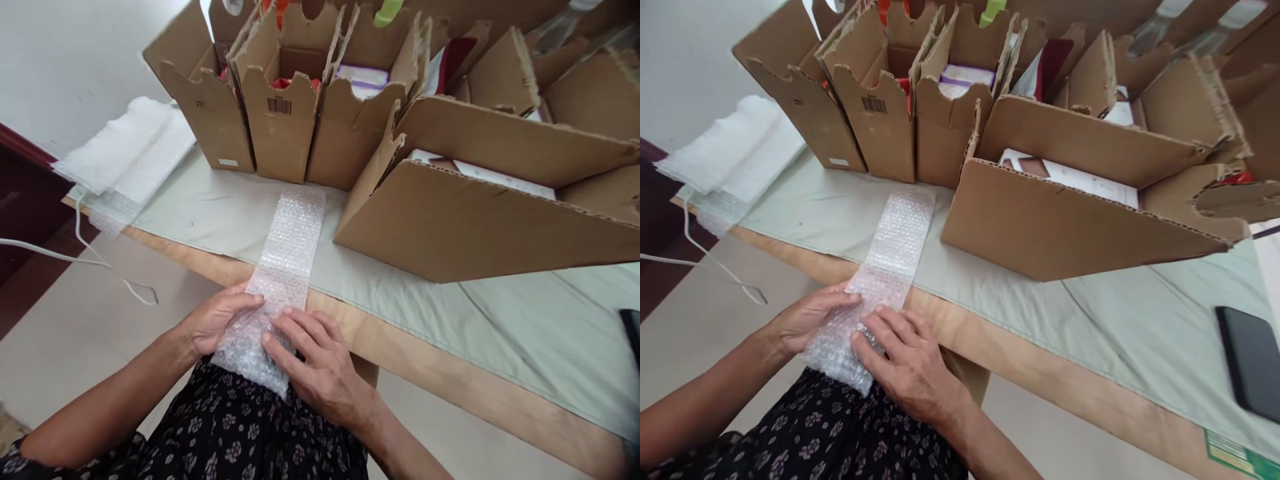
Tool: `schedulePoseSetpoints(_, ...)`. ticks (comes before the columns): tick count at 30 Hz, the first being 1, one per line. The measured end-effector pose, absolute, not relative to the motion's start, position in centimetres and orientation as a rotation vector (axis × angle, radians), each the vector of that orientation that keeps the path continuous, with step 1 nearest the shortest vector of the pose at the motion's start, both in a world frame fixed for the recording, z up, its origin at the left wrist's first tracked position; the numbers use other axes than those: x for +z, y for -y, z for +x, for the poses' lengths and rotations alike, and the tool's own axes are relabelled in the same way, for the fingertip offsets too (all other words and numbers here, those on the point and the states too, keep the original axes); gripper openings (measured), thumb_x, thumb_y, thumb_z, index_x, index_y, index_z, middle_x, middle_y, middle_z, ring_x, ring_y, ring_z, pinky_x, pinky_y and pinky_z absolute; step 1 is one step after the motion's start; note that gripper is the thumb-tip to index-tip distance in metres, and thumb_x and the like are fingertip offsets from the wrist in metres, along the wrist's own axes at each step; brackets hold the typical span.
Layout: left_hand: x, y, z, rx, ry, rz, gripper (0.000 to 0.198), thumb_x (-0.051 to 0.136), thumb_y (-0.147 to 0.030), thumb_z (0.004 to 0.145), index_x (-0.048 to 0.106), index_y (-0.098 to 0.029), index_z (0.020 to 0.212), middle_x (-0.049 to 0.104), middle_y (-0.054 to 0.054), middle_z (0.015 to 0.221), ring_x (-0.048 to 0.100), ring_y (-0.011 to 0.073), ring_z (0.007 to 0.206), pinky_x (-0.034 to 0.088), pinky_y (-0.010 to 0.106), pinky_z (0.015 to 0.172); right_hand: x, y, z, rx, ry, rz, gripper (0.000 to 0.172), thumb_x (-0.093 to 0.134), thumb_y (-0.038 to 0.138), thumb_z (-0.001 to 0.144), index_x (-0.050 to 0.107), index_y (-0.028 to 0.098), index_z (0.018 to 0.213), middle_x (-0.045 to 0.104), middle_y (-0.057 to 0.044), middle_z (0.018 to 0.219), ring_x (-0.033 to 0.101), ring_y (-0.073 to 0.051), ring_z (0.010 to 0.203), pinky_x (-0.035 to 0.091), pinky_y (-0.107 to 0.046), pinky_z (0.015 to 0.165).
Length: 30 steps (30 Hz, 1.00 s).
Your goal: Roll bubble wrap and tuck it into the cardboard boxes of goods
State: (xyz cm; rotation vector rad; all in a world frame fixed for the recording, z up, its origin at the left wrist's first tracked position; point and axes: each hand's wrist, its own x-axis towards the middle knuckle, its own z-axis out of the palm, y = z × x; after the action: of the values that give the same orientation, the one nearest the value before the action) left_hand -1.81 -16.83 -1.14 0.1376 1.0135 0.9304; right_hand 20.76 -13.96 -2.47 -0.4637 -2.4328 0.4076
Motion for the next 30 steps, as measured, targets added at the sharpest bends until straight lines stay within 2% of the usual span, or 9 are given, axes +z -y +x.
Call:
schedulePoseSetpoints(2, -1.1, 17.4, -2.4, 0.948, -1.059, 0.217, 0.044, 0.08, -0.036, 0.085, 0.069, -0.014, 0.121, 0.077, 0.011, 0.095, 0.074, 0.0237, 0.079, 0.062, 0.033, 0.067, -2.2, 13.4, 19.6, 0.605, 2.274, -0.558, 0.03, 0.05, 0.011, 0.101, 0.071, 0.024, 0.12, 0.08, -0.005, 0.11, 0.073, -0.02, 0.105, 0.056, -0.038, 0.09)
schedulePoseSetpoints(5, -1.2, 18.7, -3.5, 1.107, -1.334, 0.454, 0.051, 0.07, -0.048, 0.094, 0.061, -0.018, 0.134, 0.075, 0.011, 0.106, 0.075, 0.0273, 0.089, 0.062, 0.036, 0.066, -2.4, 12.0, 18.7, 0.953, 2.0, -0.937, 0.022, 0.054, 0.022, 0.103, 0.074, 0.023, 0.112, 0.08, -0.003, 0.096, 0.073, -0.018, 0.084, 0.056, -0.032, 0.073)
schedulePoseSetpoints(7, -1.4, 19.4, -3.7, 1.254, -1.595, 0.719, 0.048, 0.067, -0.045, 0.096, 0.059, -0.021, 0.138, 0.074, 0.011, 0.117, 0.073, 0.027, 0.104, 0.062, 0.037, 0.08, -2.7, 11.1, 18.4, 1.103, 1.9, -1.153, 0.023, 0.057, 0.029, 0.101, 0.073, 0.021, 0.115, 0.077, -0.002, 0.089, 0.07, -0.018, 0.075, 0.054, -0.03, 0.066)
schedulePoseSetpoints(10, -1.7, 19.6, -2.8, 1.329, -1.874, 1.336, 0.043, 0.068, -0.029, 0.096, 0.062, -0.026, 0.138, 0.069, 0.01, 0.131, 0.065, 0.0267, 0.123, 0.055, 0.043, 0.105, -3.5, 10.2, 18.0, 1.08, 1.913, -1.308, 0.038, 0.059, 0.032, 0.096, 0.067, 0.021, 0.132, 0.072, 0.0, 0.08, 0.065, -0.017, 0.066, 0.053, -0.03, 0.065)
schedulePoseSetpoints(15, -2.6, 17.8, -0.3, 1.208, -1.715, 2.128, 0.032, 0.063, -0.006, 0.092, 0.071, -0.023, 0.117, 0.071, 0.01, 0.123, 0.063, 0.0281, 0.123, 0.053, 0.047, 0.108, -5.0, 9.8, 17.3, 0.641, 2.07, -1.288, 0.049, 0.057, 0.032, 0.099, 0.056, 0.019, 0.146, 0.075, -0.007, 0.096, 0.07, -0.022, 0.081, 0.058, -0.036, 0.077)
schedulePoseSetpoints(19, -3.7, 17.0, 0.0, 1.02, -1.7, 2.183, 0.023, 0.062, -0.008, 0.093, 0.071, -0.018, 0.112, 0.072, 0.012, 0.122, 0.062, 0.0292, 0.122, 0.053, 0.048, 0.104, -4.3, 10.8, 18.6, 0.248, 2.114, -1.229, 0.056, 0.062, 0.033, 0.1, 0.047, 0.02, 0.152, 0.072, -0.016, 0.12, 0.07, -0.028, 0.098, 0.058, -0.043, 0.083)
schedulePoseSetpoints(25, -4.2, 17.1, -0.7, 0.98, -1.603, 2.231, 0.031, 0.064, -0.008, 0.09, 0.069, -0.018, 0.12, 0.07, 0.015, 0.13, 0.06, 0.0316, 0.128, 0.05, 0.052, 0.109, -2.5, 12.1, 20.6, 0.244, 2.484, -0.911, 0.041, 0.06, 0.016, 0.096, 0.059, 0.019, 0.137, 0.064, -0.017, 0.143, 0.059, -0.034, 0.132, 0.05, -0.05, 0.1)
schedulePoseSetpoints(27, -4.3, 17.1, -0.8, 0.982, -1.596, 2.242, 0.037, 0.063, -0.005, 0.09, 0.069, -0.018, 0.124, 0.07, 0.015, 0.131, 0.06, 0.0315, 0.129, 0.05, 0.053, 0.11, -2.7, 11.7, 20.5, 0.26, 2.525, -0.87, 0.035, 0.056, 0.008, 0.096, 0.064, 0.018, 0.129, 0.07, -0.015, 0.135, 0.064, -0.031, 0.126, 0.05, -0.047, 0.097)
schedulePoseSetpoints(30, -4.2, 17.1, -0.8, 1.054, -1.568, 2.228, 0.038, 0.062, -0.002, 0.091, 0.069, -0.019, 0.124, 0.075, 0.012, 0.122, 0.064, 0.0293, 0.124, 0.049, 0.051, 0.11, -3.1, 11.1, 20.1, 0.349, 2.419, -0.861, 0.029, 0.052, 0.004, 0.099, 0.068, 0.019, 0.118, 0.079, -0.008, 0.108, 0.072, -0.022, 0.098, 0.051, -0.04, 0.085)
